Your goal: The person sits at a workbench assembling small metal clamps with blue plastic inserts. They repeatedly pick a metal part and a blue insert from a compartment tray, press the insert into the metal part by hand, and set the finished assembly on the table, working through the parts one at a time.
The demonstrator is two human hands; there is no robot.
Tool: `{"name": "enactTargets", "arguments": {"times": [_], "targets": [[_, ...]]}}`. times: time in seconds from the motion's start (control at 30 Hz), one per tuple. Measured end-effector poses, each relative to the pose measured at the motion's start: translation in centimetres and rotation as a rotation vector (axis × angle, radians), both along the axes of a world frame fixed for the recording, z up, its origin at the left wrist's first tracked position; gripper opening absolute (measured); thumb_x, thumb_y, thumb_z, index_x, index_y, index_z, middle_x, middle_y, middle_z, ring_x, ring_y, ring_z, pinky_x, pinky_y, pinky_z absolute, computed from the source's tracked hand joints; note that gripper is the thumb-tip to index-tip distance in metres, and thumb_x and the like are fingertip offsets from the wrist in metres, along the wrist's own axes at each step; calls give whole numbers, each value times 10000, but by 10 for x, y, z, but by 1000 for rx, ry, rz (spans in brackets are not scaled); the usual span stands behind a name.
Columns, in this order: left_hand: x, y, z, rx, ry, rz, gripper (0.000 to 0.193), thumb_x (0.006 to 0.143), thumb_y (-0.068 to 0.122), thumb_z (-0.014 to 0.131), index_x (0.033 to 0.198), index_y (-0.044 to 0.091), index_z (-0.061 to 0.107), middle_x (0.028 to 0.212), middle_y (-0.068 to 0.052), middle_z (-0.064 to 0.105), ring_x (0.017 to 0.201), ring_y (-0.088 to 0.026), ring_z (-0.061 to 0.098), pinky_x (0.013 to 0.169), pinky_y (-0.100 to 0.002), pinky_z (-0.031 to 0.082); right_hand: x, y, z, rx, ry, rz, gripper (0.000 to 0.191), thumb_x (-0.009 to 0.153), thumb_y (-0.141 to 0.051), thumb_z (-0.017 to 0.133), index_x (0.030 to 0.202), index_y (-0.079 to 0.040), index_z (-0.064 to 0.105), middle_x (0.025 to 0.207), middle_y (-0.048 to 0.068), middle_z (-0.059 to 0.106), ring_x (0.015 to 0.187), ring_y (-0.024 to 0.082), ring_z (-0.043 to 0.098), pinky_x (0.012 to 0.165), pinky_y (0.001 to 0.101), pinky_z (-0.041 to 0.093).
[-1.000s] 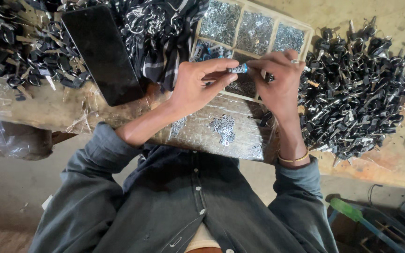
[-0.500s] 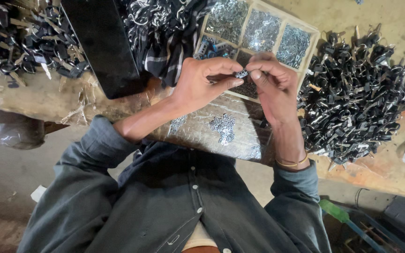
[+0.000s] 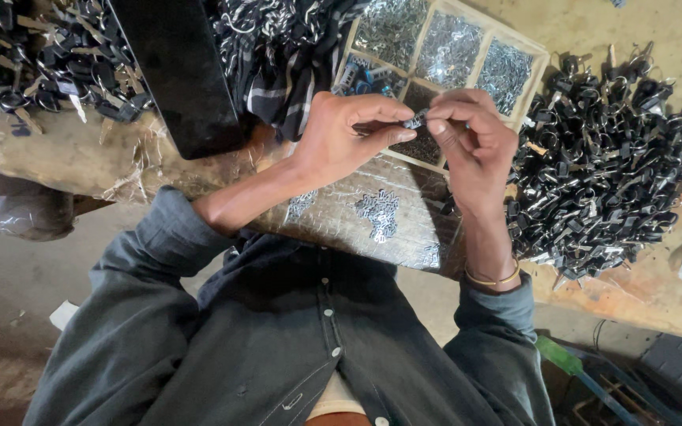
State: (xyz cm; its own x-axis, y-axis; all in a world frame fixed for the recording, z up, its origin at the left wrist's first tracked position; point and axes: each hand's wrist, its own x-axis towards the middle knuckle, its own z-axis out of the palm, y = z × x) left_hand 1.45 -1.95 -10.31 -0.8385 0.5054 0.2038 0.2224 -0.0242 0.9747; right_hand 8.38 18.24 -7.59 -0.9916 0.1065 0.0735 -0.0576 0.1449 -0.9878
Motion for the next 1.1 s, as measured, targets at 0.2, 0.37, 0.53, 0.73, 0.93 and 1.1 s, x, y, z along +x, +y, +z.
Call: {"name": "enactTargets", "arguments": {"times": [0.2, 0.37, 0.53, 0.73, 0.93, 1.1], "targets": [[2, 1, 0, 38, -45, -2, 216, 907, 71, 853, 1085, 4, 749, 1022, -83, 796, 929, -139, 799, 791, -241, 663, 1, -3, -5, -83, -71, 26, 148, 1018, 121, 673, 1132, 31, 700, 1229, 60, 598, 1152, 129, 599, 1013, 253, 492], [1, 0, -2, 23, -32, -4, 218, 899, 69, 853, 1081, 3, 751, 1016, -88, 797, 925, -143, 802, 782, -241, 661, 2, -6, -1, 21, -24, 24, 157, 1023, 120, 692, 1152, 32, 703, 1241, 66, 606, 1158, 140, 615, 999, 256, 513], [-1, -1, -2, 9, 46, -5, 213, 907, 73, 848, 1087, 9, 755, 1030, -94, 793, 943, -160, 802, 770, -235, 654, 1, -7, 6, 221, 70, 25, 204, 977, 112, 763, 1161, 28, 736, 1221, 93, 635, 1138, 159, 632, 956, 259, 523], [0, -1, -2, 4, 18, -12, 200, 907, 77, 850, 1075, 16, 760, 1009, -83, 801, 927, -147, 807, 753, -232, 647, 1, -3, 4, 260, 94, 39, 165, 992, 92, 758, 1137, 21, 721, 1224, 94, 638, 1146, 159, 630, 931, 252, 512], [-1, -1, -3, 31, 13, -17, 212, 909, 77, 848, 1088, 16, 754, 1007, -89, 799, 939, -143, 802, 772, -232, 647, 2, -3, -3, -60, -25, 63, 145, 1039, 112, 680, 1154, 24, 678, 1205, 74, 596, 1137, 132, 590, 1006, 247, 490], [-2, -1, -4, -4, 19, -15, 218, 894, 78, 858, 1078, 18, 758, 990, -94, 801, 908, -140, 803, 740, -229, 633, 1, -8, 1, 17, -50, 40, 144, 1031, 101, 683, 1147, 16, 678, 1228, 69, 585, 1139, 134, 592, 984, 261, 506]]}}
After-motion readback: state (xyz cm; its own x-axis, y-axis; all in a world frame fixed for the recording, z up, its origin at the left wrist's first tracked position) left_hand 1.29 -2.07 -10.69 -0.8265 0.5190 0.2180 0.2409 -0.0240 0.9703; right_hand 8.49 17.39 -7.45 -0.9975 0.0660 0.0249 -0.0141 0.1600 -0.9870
